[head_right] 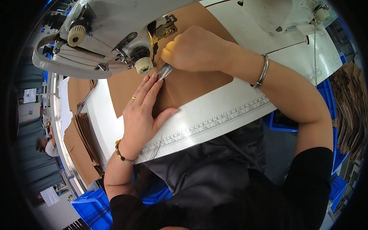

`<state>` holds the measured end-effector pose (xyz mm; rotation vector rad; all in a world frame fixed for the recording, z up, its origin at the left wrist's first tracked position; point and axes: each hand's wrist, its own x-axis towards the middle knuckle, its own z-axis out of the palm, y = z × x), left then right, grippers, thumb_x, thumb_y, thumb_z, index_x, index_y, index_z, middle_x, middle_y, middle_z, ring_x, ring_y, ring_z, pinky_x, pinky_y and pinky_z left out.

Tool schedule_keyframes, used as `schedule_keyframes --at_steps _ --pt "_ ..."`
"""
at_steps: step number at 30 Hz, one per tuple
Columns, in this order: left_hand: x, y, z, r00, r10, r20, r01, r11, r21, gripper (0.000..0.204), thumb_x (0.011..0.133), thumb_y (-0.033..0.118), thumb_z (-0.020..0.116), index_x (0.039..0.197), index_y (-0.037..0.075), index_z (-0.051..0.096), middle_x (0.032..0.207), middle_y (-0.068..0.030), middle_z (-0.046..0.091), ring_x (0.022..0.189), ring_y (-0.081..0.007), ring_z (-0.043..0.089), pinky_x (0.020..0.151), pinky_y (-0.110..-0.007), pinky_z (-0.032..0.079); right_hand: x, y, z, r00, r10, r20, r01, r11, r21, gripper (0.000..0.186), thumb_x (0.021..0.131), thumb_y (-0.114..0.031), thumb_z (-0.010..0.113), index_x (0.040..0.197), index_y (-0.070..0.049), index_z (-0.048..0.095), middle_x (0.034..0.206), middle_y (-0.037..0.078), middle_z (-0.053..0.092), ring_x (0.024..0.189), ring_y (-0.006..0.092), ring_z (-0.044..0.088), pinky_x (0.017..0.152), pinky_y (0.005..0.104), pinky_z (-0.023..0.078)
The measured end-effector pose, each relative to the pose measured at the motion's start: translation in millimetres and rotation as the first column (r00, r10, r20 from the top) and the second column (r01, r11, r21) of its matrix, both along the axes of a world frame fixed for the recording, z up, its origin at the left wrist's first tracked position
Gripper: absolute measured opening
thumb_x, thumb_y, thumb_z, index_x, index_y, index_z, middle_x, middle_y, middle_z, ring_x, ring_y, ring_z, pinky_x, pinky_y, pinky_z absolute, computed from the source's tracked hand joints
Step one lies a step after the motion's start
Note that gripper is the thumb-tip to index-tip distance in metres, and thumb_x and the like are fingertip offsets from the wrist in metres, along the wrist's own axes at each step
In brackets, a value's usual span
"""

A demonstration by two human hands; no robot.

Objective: Sewing together pieces of brown leather using an industrial sewing machine and trimming thread with snips.

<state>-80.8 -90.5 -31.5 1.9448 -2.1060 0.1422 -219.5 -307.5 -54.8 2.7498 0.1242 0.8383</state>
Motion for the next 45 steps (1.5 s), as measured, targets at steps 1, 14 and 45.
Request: schedule_keyframes --at_steps 1,14,45 --pt "0.2 -0.5 0.3 1.000 -0.002 0.006 0.002 1.000 0.000 0.074 0.081 0.051 0.076 0.130 -0.002 0.062 0.136 -0.0188 0.061 0.129 -0.0361 0.057 0.102 -0.042 0.050 1.4 1.1 0.7 1.000 -0.001 -0.001 0.001 1.000 0.000 0.012 0.071 -0.016 0.068 0.067 -0.008 0.061 0.072 0.003 0.060 0.063 0.0192 0.063 0.049 0.0340 0.049" --pt "1.7 -0.8 0.1 1.000 0.002 0.013 -0.002 1.000 0.008 0.074 0.082 0.053 0.075 0.132 -0.001 0.061 0.136 -0.0185 0.061 0.130 -0.0363 0.056 0.102 -0.042 0.050 4.3 10.1 2.5 0.999 0.008 -0.040 0.005 0.945 0.327 0.012 0.078 -0.017 0.070 0.090 -0.012 0.069 0.068 0.005 0.067 0.063 0.0254 0.069 0.055 0.0351 0.053" --pt "3.0 2.2 -4.6 0.996 0.039 -0.083 -0.040 0.999 -0.010 0.062 0.085 0.042 0.075 0.132 0.004 0.062 0.140 -0.0133 0.060 0.131 -0.0330 0.056 0.104 -0.040 0.048 -15.9 25.0 10.1 0.985 0.022 -0.174 0.055 0.903 0.426 0.033 0.079 -0.027 0.079 0.100 -0.011 0.060 0.069 0.007 0.062 0.064 0.0282 0.066 0.053 0.0405 0.049"
